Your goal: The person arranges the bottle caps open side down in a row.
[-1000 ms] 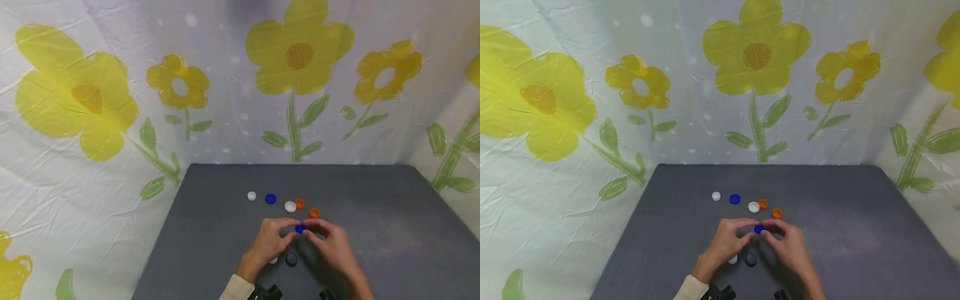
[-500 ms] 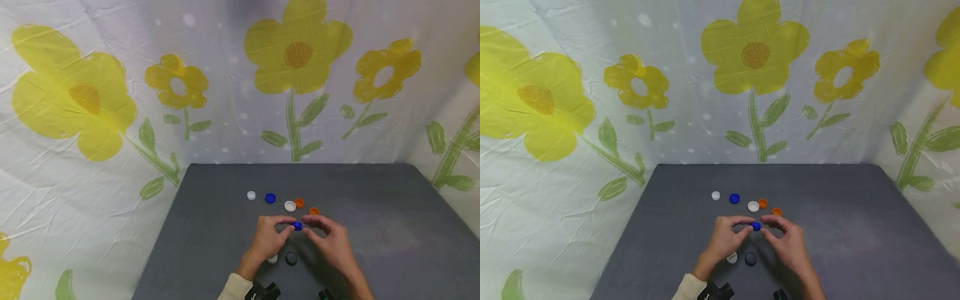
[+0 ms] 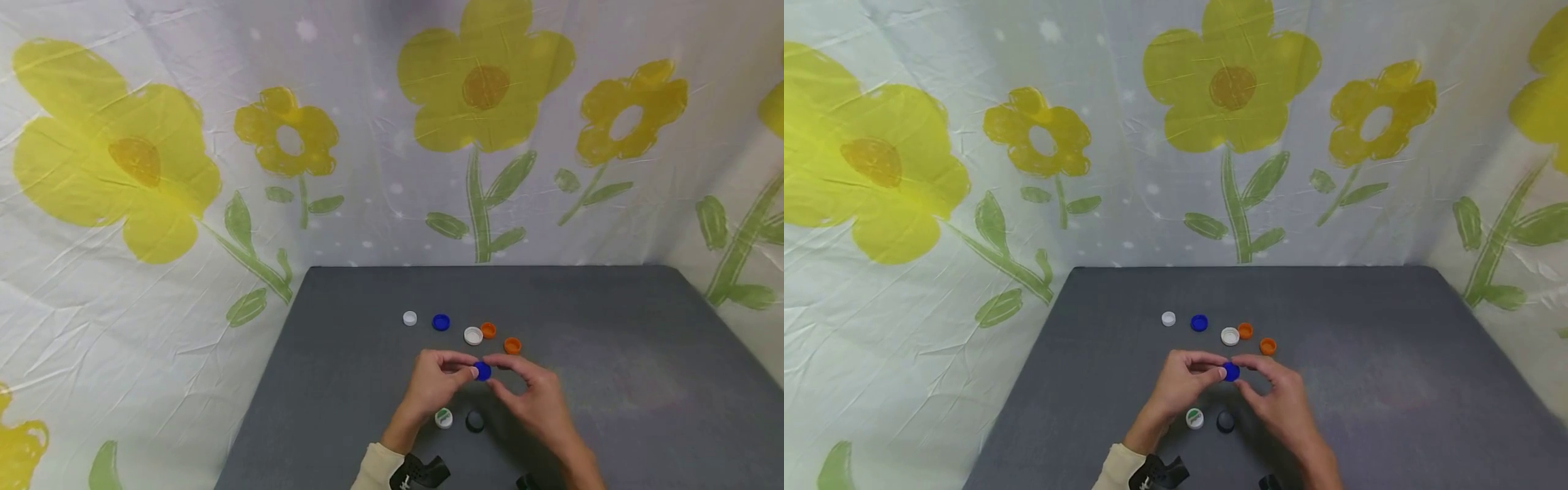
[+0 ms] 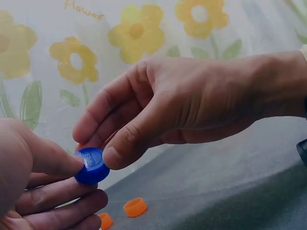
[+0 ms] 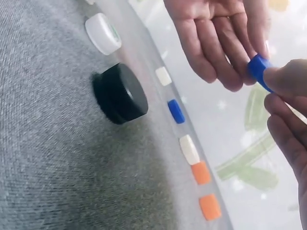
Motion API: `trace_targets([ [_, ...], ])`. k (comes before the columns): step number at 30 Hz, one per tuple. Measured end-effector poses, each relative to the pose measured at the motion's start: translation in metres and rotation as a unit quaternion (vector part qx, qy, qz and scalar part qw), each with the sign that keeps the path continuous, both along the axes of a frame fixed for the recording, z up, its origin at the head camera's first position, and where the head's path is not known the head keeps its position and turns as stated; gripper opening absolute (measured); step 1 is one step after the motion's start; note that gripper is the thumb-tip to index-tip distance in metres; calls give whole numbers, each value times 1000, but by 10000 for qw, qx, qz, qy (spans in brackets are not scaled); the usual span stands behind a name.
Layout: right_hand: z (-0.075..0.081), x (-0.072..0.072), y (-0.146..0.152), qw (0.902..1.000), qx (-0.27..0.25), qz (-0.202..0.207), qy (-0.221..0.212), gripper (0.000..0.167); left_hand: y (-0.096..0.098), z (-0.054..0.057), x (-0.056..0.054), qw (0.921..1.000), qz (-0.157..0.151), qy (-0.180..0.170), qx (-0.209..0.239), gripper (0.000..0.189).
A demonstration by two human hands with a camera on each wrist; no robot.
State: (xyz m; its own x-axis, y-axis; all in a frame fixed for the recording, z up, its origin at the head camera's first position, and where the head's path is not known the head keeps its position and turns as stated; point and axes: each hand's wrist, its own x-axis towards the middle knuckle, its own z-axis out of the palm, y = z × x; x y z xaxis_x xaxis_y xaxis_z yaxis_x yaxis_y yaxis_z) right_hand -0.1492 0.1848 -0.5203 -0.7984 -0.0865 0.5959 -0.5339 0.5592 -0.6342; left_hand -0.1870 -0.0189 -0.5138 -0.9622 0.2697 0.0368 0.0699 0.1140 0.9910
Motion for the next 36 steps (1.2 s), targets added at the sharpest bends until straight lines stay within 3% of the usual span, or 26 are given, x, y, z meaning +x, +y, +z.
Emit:
trace_targets([
  [6, -3, 3, 1, 9996, 186, -212, -34, 43, 1, -3, 2, 9998, -119, 89, -127, 13],
  [13, -2, 6, 5, 9997, -49, -241, -2, 41, 1, -6, 3, 9925, -233, 1176, -220, 25],
  [16, -1, 8, 7, 9994, -71, -332, -37, 41, 2, -6, 4, 9814, -304, 1807, -582, 31],
  [19, 0, 11, 9, 9992, -37, -376, -113, 39, 5, -6, 5, 9633, -428, 2468, -961, 33],
  [22, 1, 14, 12, 9985, 98, -465, -262, 36, 9, -7, 6, 9484, -502, 2892, -1197, 31],
  [29, 2, 26, 25, 9940, 495, -561, -794, 32, 20, -11, 9, 9302, -838, 3140, -1704, 27],
  [36, -7, 33, 36, 9905, 786, -518, -1003, 31, 30, -17, 14, 9054, -1125, 3194, -2561, 27],
])
